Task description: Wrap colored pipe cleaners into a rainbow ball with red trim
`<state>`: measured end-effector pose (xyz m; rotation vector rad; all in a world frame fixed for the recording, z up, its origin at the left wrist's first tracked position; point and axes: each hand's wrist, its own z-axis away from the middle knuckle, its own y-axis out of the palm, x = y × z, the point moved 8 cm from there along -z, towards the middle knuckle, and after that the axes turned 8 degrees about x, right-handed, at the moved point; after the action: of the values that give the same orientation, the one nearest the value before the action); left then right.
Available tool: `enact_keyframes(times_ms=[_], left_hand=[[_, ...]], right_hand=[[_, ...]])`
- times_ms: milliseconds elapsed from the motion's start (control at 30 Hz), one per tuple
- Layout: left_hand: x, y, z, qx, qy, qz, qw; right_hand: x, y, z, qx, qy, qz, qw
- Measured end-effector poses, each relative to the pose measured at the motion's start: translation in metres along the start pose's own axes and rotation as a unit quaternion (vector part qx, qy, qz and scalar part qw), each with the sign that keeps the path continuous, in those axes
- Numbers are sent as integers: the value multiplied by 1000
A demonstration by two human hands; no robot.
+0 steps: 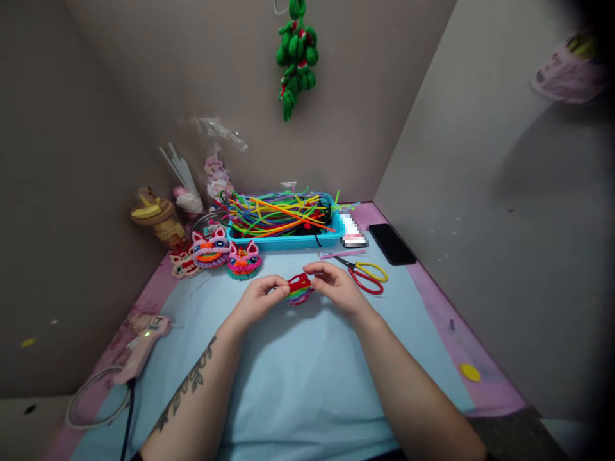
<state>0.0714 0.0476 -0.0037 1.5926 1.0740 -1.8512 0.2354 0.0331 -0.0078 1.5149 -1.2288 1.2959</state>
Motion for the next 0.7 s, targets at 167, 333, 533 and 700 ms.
enact_keyframes(times_ms=[167,333,533,700], left_hand=[[-2,-10,2,-36,39,-33,998],[-23,2,4,-8,140,-168,976],[-32,15,4,33,175,-229,957],[-28,9,3,17,158,-198,967]], right_hand=[[9,-1,0,-13,-62,87,994],[32,2,6,-34,-132,184,974],[31,9,5,33,-94,314,944],[27,8,4,33,-79,234,969]])
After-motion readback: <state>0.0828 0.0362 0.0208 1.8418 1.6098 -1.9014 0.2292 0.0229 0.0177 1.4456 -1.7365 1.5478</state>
